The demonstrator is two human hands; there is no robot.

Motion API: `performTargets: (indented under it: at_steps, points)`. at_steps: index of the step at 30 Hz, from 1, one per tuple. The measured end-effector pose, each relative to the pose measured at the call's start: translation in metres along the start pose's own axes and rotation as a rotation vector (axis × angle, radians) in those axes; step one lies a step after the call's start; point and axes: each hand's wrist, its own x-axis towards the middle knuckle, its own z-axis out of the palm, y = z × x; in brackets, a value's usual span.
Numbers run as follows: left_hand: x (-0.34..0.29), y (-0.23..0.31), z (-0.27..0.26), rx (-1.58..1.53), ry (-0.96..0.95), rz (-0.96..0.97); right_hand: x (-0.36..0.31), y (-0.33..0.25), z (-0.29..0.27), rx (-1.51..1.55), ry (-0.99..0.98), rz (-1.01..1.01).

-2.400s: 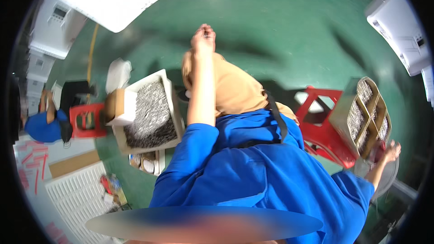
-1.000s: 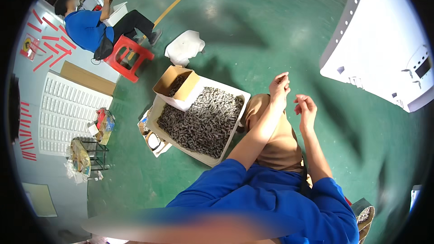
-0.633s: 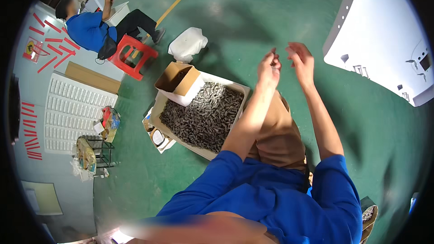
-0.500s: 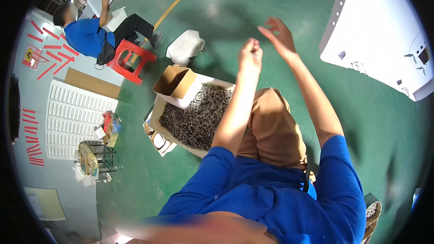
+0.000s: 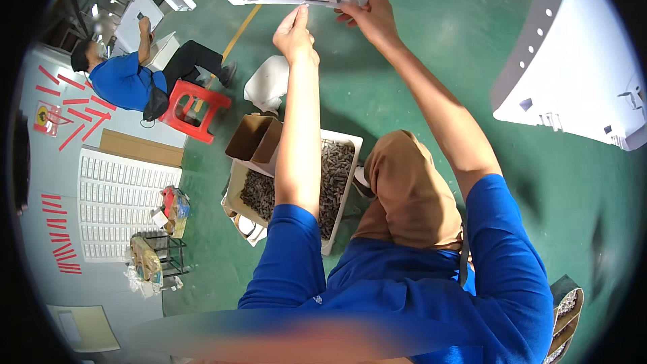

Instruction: Insert small electronic components into a white plastic housing part.

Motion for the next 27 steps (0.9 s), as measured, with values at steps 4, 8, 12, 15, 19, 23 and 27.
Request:
performTargets:
  at_steps: [4, 8, 12, 15, 19, 23, 27]
  points:
    - [-0.003, -0.007, 0.001, 0.067, -0.018, 0.151, -0.018, -0.011, 0.000, -0.021, 0.012, 0.034]
    - [-0.012, 0.001, -0.002, 0.078, 0.018, 0.151, -0.034, -0.013, 0.007, -0.039, 0.013, 0.013]
    - [-0.018, 0.006, -0.008, 0.122, -0.016, 0.263, -0.045, -0.015, 0.012, -0.005, -0.003, -0.040]
    - [-0.020, 0.010, -0.015, 0.189, -0.068, 0.316, -0.051, -0.016, 0.014, 0.043, -0.004, -0.042]
    - [-0.027, 0.016, -0.018, 0.291, -0.109, 0.399, -0.060, -0.016, 0.012, 0.080, 0.001, -0.031]
    - [-0.041, 0.022, -0.016, 0.423, -0.099, 0.470, -0.070, -0.018, 0.012, 0.066, 0.012, -0.037]
    - [-0.043, 0.021, -0.015, 0.515, -0.073, 0.590, -0.076, -0.025, 0.012, 0.032, 0.049, -0.060]
